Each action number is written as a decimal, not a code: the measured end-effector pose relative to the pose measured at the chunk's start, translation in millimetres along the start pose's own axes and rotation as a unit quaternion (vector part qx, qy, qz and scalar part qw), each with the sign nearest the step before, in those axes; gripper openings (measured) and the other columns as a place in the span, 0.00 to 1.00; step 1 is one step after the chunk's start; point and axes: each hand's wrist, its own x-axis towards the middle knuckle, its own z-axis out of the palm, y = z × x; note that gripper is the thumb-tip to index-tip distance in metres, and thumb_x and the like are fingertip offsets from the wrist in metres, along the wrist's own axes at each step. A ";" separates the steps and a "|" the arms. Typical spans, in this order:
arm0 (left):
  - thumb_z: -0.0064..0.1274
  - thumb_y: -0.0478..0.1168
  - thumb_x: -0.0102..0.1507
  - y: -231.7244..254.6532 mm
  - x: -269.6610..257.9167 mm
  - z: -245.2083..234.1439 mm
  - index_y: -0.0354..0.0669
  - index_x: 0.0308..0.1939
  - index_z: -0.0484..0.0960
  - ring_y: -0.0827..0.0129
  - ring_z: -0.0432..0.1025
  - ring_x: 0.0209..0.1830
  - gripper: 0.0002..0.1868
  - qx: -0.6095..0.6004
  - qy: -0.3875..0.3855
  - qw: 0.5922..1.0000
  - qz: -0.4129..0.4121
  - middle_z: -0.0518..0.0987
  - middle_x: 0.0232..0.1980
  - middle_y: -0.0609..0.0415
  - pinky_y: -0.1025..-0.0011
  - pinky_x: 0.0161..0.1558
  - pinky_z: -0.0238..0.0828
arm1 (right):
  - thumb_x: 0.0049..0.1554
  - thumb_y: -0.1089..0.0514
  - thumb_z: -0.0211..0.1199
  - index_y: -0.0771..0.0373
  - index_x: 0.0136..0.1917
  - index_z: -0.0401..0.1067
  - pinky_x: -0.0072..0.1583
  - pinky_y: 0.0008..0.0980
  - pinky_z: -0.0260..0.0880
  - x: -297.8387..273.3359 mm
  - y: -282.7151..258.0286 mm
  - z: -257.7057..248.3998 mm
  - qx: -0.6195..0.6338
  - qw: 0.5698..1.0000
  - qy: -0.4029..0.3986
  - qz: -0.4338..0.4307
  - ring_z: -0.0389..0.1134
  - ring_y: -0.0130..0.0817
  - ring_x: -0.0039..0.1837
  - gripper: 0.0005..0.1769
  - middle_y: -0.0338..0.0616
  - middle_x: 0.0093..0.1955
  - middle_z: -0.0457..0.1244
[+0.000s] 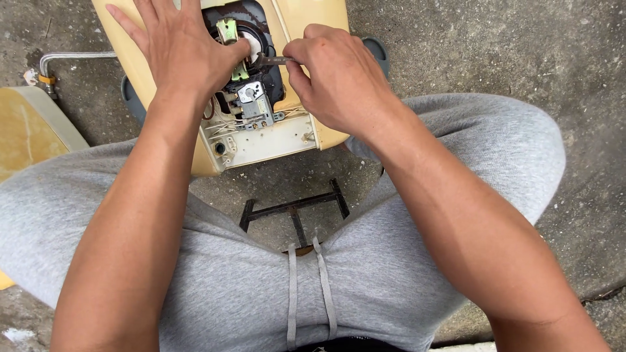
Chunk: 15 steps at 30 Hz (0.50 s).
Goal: Repairing the internal components of a water heater using a wrench and screwdriver.
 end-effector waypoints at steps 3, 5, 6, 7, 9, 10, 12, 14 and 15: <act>0.70 0.54 0.53 -0.9 0.0 3.2 0.32 0.71 0.77 0.27 0.48 0.70 0.46 0.017 -0.008 1.000 -0.003 0.64 0.70 0.21 0.29 0.64 0.18 | 0.58 0.68 0.62 0.69 0.43 0.81 0.36 0.35 0.69 1.2 -0.6 6.8 -0.003 1.000 -0.023 0.008 0.62 0.33 0.32 0.07 0.44 0.34 0.61; 0.71 0.55 0.53 -2.1 2.2 6.0 0.35 0.75 0.71 0.29 0.46 0.73 0.51 0.025 -0.020 0.999 -0.026 0.63 0.73 0.23 0.30 0.65 0.17 | 0.60 0.66 0.61 0.69 0.41 0.79 0.38 0.35 0.71 3.1 -1.3 9.9 -0.001 0.999 -0.050 0.016 0.63 0.33 0.33 0.08 0.44 0.34 0.61; 0.71 0.55 0.53 -2.3 2.0 8.1 0.35 0.75 0.71 0.29 0.46 0.73 0.51 0.026 -0.018 0.999 -0.027 0.63 0.73 0.23 0.30 0.65 0.17 | 0.60 0.66 0.61 0.69 0.41 0.79 0.38 0.35 0.71 2.7 -2.6 10.5 -0.002 0.999 -0.050 0.013 0.63 0.33 0.33 0.08 0.44 0.34 0.61; 0.71 0.55 0.52 -2.5 1.9 9.8 0.34 0.75 0.69 0.29 0.48 0.72 0.53 0.037 -0.017 0.999 -0.032 0.63 0.72 0.23 0.30 0.66 0.19 | 0.60 0.66 0.61 0.69 0.41 0.79 0.36 0.34 0.70 2.4 -4.2 10.8 0.004 0.998 -0.056 0.020 0.63 0.33 0.32 0.08 0.44 0.34 0.62; 0.71 0.55 0.52 -1.8 4.9 10.6 0.33 0.75 0.67 0.29 0.49 0.71 0.54 0.049 -0.009 0.998 -0.037 0.64 0.70 0.23 0.29 0.66 0.20 | 0.61 0.66 0.61 0.69 0.41 0.79 0.35 0.34 0.70 4.8 -4.4 12.5 0.006 0.998 -0.059 0.022 0.63 0.32 0.31 0.08 0.44 0.34 0.62; 0.72 0.57 0.53 -0.9 4.4 9.6 0.31 0.76 0.62 0.30 0.47 0.74 0.57 0.061 -0.018 0.997 -0.044 0.62 0.73 0.23 0.30 0.67 0.22 | 0.61 0.66 0.61 0.69 0.41 0.79 0.36 0.34 0.71 5.3 -4.5 14.6 0.011 0.997 -0.069 0.027 0.63 0.32 0.32 0.08 0.44 0.35 0.62; 0.73 0.60 0.54 4.7 3.9 4.1 0.29 0.77 0.57 0.31 0.46 0.76 0.61 0.074 -0.020 0.996 -0.054 0.60 0.75 0.23 0.31 0.68 0.23 | 0.62 0.66 0.60 0.69 0.42 0.78 0.37 0.34 0.71 6.5 -6.4 16.0 0.014 0.997 -0.077 0.024 0.63 0.32 0.32 0.09 0.44 0.35 0.62; 0.74 0.49 0.50 14.4 6.6 -8.2 0.39 0.66 0.65 0.42 0.30 0.77 0.47 0.008 -0.007 0.997 -0.075 0.52 0.77 0.32 0.27 0.70 0.23 | 0.60 0.66 0.58 0.67 0.37 0.76 0.38 0.37 0.72 10.7 -10.7 11.9 0.000 0.995 -0.091 0.045 0.64 0.34 0.33 0.10 0.43 0.34 0.62; 0.74 0.49 0.50 7.3 6.8 0.7 0.39 0.66 0.65 0.42 0.30 0.77 0.47 0.011 0.004 0.997 -0.077 0.52 0.77 0.32 0.27 0.70 0.23 | 0.60 0.66 0.58 0.67 0.37 0.76 0.38 0.37 0.72 12.5 -15.4 8.6 -0.002 0.996 -0.086 0.035 0.64 0.34 0.33 0.10 0.43 0.34 0.62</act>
